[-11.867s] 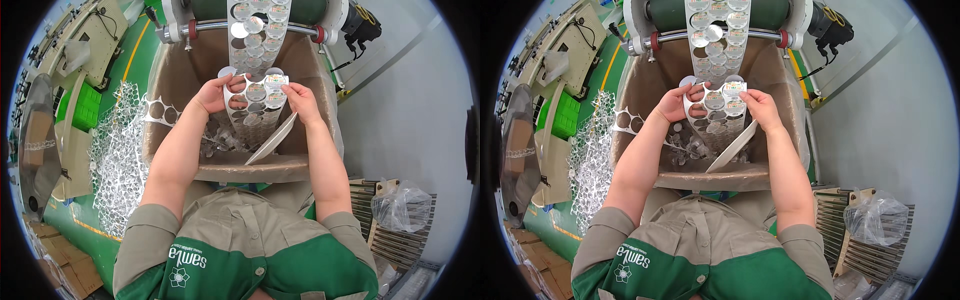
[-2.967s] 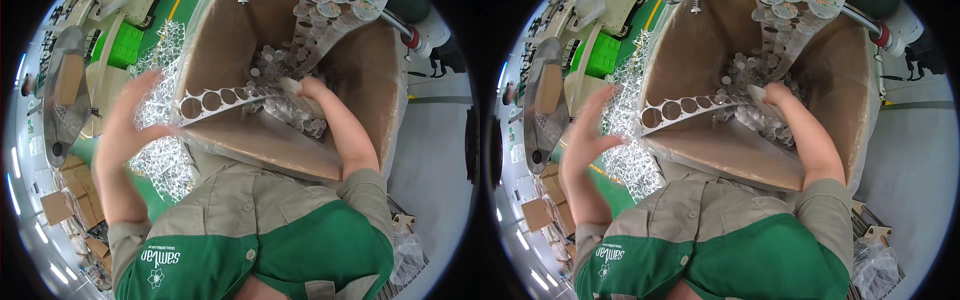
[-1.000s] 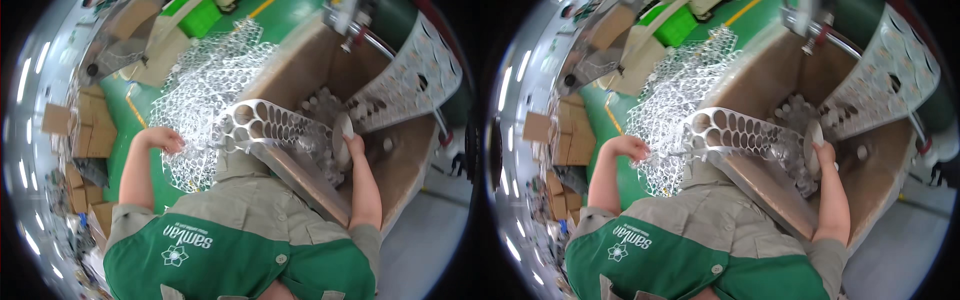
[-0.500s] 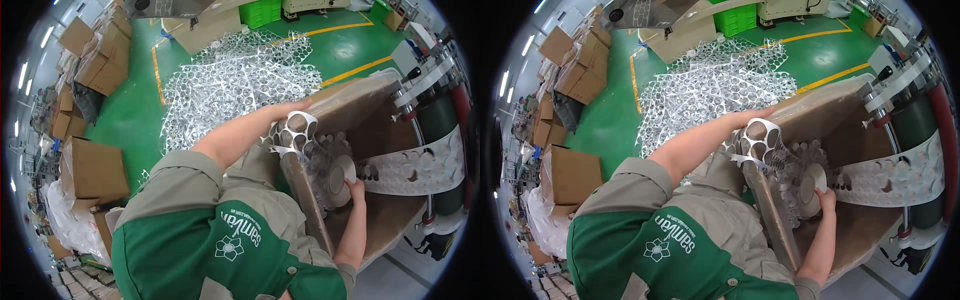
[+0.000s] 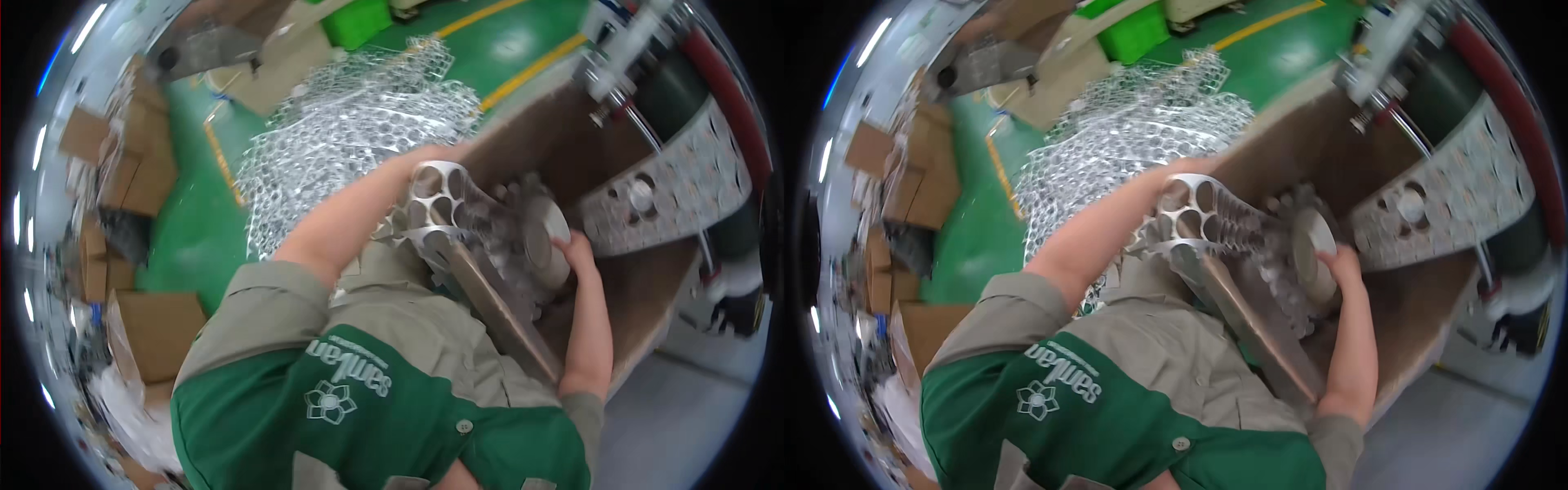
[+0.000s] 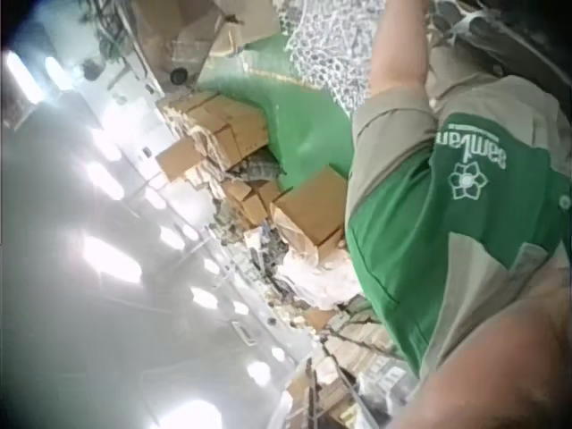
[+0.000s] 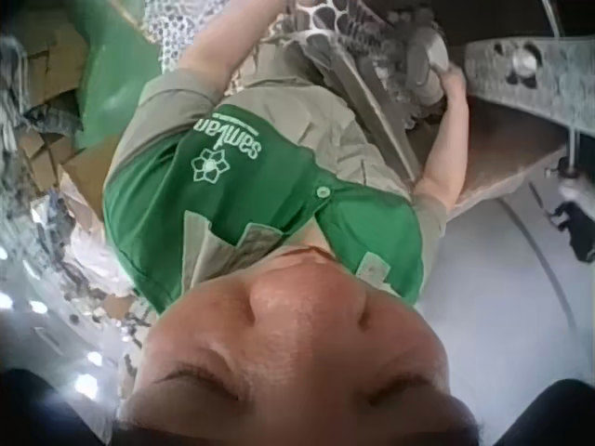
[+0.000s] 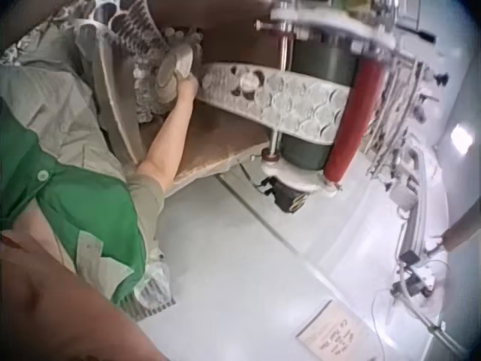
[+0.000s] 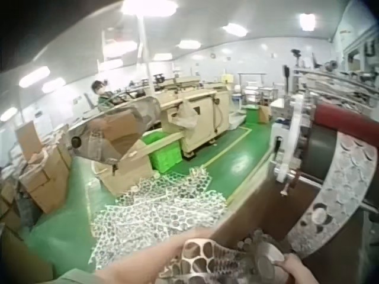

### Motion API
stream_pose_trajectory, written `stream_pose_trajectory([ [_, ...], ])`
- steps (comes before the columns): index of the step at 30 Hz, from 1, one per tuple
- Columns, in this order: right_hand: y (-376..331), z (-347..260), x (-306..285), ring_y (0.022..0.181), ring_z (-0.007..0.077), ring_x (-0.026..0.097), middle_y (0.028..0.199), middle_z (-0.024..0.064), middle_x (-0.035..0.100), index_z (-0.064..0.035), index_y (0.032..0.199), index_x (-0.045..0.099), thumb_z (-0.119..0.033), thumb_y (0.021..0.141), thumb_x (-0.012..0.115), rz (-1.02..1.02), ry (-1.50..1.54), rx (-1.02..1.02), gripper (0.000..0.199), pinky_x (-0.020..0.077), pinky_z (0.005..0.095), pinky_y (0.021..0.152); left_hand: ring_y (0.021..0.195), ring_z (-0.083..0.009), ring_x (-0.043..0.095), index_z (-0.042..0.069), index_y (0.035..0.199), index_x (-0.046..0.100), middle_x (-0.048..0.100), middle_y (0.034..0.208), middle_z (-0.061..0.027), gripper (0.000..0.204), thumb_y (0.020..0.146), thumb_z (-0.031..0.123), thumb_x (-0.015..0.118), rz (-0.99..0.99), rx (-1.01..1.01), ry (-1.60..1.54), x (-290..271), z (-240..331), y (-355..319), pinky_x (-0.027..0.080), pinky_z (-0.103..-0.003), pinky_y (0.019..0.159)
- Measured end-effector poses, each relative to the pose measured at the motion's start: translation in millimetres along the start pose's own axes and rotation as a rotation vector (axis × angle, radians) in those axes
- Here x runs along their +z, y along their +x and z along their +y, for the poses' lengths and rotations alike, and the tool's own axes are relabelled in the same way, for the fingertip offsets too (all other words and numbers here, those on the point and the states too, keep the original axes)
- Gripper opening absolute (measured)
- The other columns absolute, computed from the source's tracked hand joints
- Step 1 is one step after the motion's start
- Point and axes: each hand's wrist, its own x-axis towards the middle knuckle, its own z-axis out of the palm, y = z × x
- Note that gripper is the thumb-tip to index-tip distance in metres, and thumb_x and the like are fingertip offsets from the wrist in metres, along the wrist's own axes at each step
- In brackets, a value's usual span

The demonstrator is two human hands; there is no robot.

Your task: Collecting and clearing plastic waste material from a manufacturing machine into a large bin.

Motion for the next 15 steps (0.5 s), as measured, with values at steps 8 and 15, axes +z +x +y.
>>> stream_pose_trajectory([
  [8, -25, -72, -76, 0.084, 0.0306, 0.066, 0.090, 0.0167, 0.069, -0.0050, 0.100, 0.070, -0.037, 0.077, 0.071, 0.124, 0.043, -0.029, 0.040, 0.0493, 0.0389, 0.076, 0.136, -0.0366, 0.033, 0.004, 0.129, 0.056, 0.052, 0.134, -0.0176, 0.084, 0.078, 0.071, 0.055, 0.348, 0.867, 1.258, 51, 93, -96, 0.009, -0.057, 0.114],
  [15, -73, -140, -146, 0.088, 0.0093, 0.063, 0.095, 0.0048, 0.070, -0.0007, 0.106, 0.068, -0.023, 0.085, 0.073, 0.190, 0.785, -0.332, 0.032, 0.0498, 0.0255, 0.077, 0.089, -0.0295, 0.066, 0.010, 0.088, 0.075, 0.070, 0.088, -0.0079, 0.026, 0.075, 0.032, 0.068, -0.325, 0.313, 1.578, 76, 77, -94, 0.039, -0.045, 0.098],
])
